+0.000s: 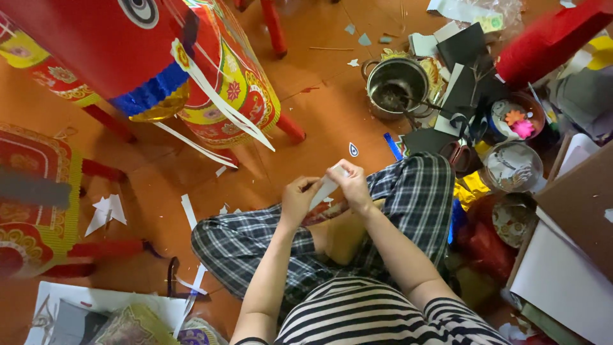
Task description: Assembling a traditional paper lantern by cutting paper strips and gluing them to a frame
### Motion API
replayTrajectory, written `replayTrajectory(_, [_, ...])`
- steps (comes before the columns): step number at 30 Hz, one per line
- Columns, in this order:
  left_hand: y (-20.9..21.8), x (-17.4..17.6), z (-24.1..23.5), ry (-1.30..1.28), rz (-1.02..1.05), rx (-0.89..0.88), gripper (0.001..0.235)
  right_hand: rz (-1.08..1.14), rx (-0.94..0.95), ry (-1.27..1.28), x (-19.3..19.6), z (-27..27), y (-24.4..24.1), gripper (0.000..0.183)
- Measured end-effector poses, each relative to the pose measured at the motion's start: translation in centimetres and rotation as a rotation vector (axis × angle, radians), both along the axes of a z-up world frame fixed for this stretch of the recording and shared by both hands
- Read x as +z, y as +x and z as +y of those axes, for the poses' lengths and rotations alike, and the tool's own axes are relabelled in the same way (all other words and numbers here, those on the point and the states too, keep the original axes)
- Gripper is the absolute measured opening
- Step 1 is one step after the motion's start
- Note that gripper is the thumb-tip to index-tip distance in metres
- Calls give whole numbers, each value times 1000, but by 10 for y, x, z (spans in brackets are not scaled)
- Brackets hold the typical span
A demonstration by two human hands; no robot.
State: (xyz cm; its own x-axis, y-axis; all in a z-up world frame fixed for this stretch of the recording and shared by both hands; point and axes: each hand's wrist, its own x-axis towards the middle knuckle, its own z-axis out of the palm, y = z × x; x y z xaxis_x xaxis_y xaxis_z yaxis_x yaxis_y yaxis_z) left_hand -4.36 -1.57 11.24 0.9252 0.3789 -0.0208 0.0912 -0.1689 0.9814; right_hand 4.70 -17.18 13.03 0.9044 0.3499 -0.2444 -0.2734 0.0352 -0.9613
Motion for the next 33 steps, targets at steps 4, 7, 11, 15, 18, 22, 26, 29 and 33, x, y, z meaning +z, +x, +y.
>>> replayTrajectory(4, [-13,-8,3,152,34,-33,5,42,-171,52,-38,-12,17,19])
replayTrajectory(7, [-21,-16,4,122,79,-61,5,75,-204,92,-41,-13,18,18])
replayTrajectory(11, [-37,-35,17,-127,227,-104,10,151,-173,172,-21,-6,11,19])
replayTrajectory(15, [-20,-3,32,57,191,-326,26,21,16,25,33,-3,0,23])
replayTrajectory(18, [-12,26,18,21,220,-441,49,-145,144,-12,37,3,-11,24])
replayTrajectory(22, [-6,5,3,54,303,-410,36,-106,45,51,-5,-3,-1,19])
replayTrajectory(26, [-9,-6,-2,-38,335,-272,30,43,-222,96,-23,-34,41,2])
replayTrajectory(29, [13,31,-11,-67,291,-133,37,-56,74,86,-20,-32,34,28])
replayTrajectory(33, [25,32,-20,-96,224,-112,41,-26,87,62,-25,-14,14,14])
